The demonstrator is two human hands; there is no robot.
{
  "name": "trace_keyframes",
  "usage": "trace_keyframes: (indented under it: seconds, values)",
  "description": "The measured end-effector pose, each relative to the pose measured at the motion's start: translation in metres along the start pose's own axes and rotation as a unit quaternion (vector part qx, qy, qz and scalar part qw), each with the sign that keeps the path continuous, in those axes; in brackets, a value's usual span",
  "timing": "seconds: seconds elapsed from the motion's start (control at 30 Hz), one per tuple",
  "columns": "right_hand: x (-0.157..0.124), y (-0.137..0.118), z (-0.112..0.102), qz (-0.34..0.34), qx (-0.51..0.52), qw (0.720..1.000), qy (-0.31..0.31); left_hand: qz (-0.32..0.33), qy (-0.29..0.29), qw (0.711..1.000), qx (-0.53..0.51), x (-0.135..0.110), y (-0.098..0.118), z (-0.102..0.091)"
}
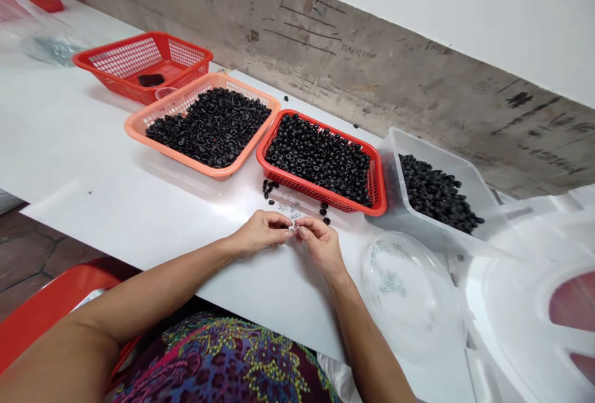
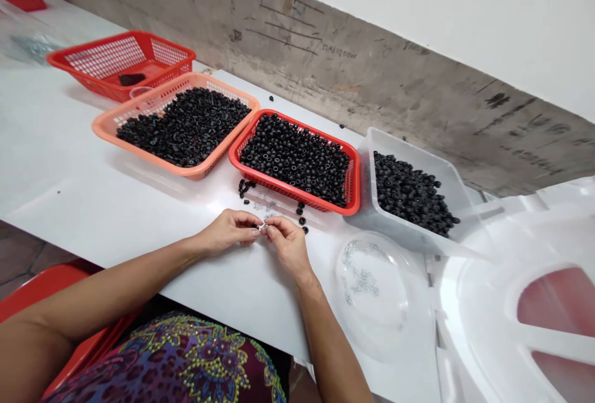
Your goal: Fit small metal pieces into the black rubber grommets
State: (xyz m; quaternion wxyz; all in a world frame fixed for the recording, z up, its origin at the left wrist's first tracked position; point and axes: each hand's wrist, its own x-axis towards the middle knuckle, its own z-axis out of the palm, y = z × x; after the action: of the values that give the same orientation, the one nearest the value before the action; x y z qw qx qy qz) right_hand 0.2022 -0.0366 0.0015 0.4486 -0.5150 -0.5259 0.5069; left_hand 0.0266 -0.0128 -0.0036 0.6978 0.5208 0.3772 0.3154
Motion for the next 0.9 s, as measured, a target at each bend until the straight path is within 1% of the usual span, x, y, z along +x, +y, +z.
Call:
trace_keyframes:
  seconds: [0.1,0.2,0.3,0.37,0.43,0.5,0.57,0.63,0.67,0.73,0.83,0.9]
  values:
    - [0.000,0.002,0.003,0.014,-0.021,1.000,0.004,0.024,0.009,0.998,0.051,0.000,-0.003,0.004]
    - [0.000,0.006,0.004,0.006,-0.052,0.998,0.033,0.068,0.028,0.990,0.124,0.001,-0.004,0.005]
    - [0.001,0.011,0.003,-0.025,-0.095,0.993,0.064,0.133,0.056,0.966,0.216,0.002,-0.005,0.004]
    - [0.002,0.012,0.002,-0.038,-0.121,0.988,0.085,0.167,0.071,0.948,0.260,0.004,-0.006,0.002]
    - [0.003,0.013,0.000,-0.039,-0.136,0.984,0.106,0.189,0.081,0.935,0.289,0.006,-0.009,0.001]
    - [0.004,0.014,-0.002,-0.034,-0.139,0.982,0.121,0.200,0.084,0.929,0.299,0.009,-0.011,0.000]
    - [0.004,0.014,-0.004,-0.040,-0.139,0.982,0.125,0.200,0.087,0.933,0.288,0.010,-0.012,-0.001]
    - [0.003,0.012,-0.005,-0.056,-0.138,0.981,0.124,0.195,0.099,0.941,0.257,0.011,-0.011,-0.001]
    - [0.003,0.011,-0.006,-0.064,-0.136,0.981,0.123,0.185,0.106,0.948,0.235,0.011,-0.010,-0.001]
    - [0.001,0.007,-0.006,-0.069,-0.124,0.983,0.116,0.143,0.111,0.967,0.177,0.010,-0.007,-0.001]
    - [-0.002,0.000,-0.004,-0.043,-0.079,0.992,0.084,0.061,0.071,0.993,0.065,0.008,-0.004,-0.001]
    - [-0.003,-0.003,-0.002,-0.014,-0.038,0.998,0.057,0.040,0.043,0.998,-0.003,0.007,-0.004,0.000]
